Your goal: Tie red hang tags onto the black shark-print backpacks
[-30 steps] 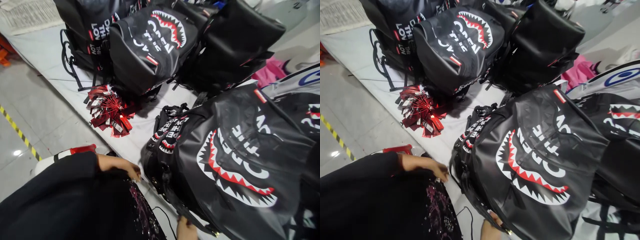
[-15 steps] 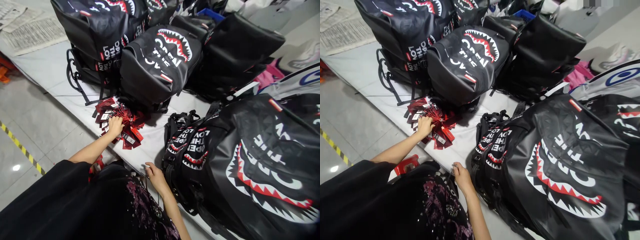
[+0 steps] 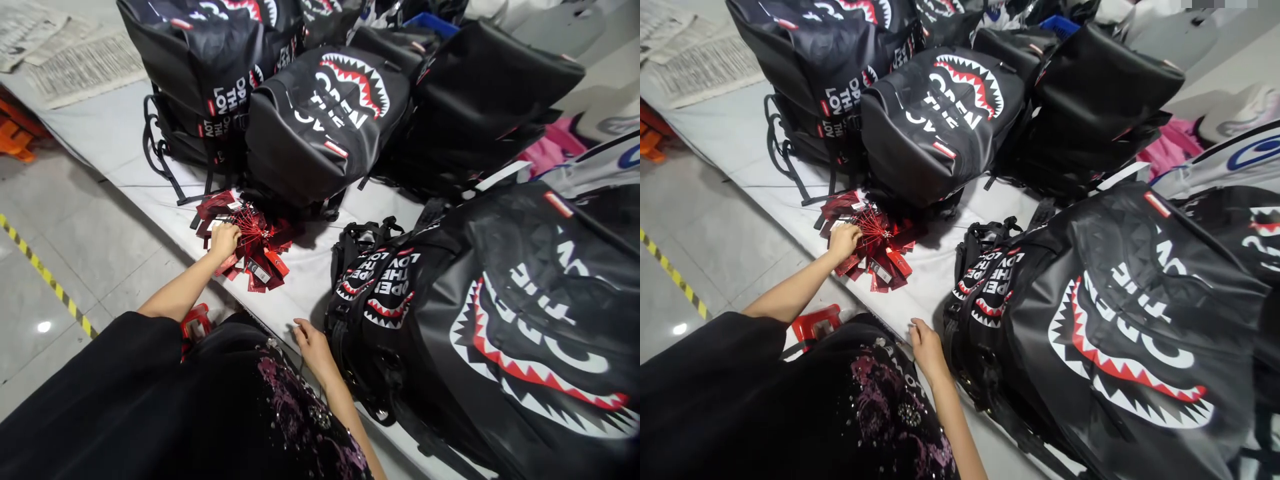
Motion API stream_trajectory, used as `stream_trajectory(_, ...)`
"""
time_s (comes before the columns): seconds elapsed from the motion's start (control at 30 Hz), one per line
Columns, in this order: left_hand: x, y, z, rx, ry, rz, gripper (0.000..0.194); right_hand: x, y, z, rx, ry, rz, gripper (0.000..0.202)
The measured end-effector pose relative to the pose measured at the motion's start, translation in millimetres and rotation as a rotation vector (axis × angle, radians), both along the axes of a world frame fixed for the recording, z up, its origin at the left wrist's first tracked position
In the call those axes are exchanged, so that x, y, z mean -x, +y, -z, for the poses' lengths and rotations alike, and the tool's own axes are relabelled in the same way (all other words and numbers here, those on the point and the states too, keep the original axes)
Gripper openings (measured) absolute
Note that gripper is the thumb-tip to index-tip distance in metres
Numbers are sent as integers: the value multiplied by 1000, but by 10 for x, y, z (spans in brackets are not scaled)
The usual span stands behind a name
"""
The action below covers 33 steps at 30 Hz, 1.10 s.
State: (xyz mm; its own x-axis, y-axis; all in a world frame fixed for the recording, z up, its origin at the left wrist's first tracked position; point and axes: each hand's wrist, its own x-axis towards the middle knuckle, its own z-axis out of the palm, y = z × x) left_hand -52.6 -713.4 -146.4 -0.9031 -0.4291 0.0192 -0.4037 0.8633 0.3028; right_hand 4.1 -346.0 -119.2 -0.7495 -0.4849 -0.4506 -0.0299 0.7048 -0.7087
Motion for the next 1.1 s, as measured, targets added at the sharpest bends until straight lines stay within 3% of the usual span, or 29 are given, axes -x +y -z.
stream_trajectory(0.07,-31,-42,8,13,-2,-29,24,-4,-19,71,79,-33,64,40)
stream_trajectory(0.17,-10,-50,48,23,-16,46,25,-8,-94,109,214,-142,179,41)
stream_trajectory(0.37,118,-95,62,-2,5,145,23,162,-493,23,327,-299,210,35)
stream_trajectory(0.5,226,-265,19,-44,95,230,21,517,-1173,113,397,-456,298,25)
stream_trajectory(0.67,572,-407,2,-102,104,489,39,1007,-2263,343,403,-611,514,11)
stream_trajectory(0.77,790,-433,36,-131,56,650,39,1148,-2685,453,417,-635,642,12)
stream_trajectory(0.93,996,-382,118,-168,21,816,31,1146,-2815,474,458,-574,774,18)
stream_trajectory(1.1,1099,-227,148,-241,14,782,20,1187,-2626,337,452,-502,804,23)
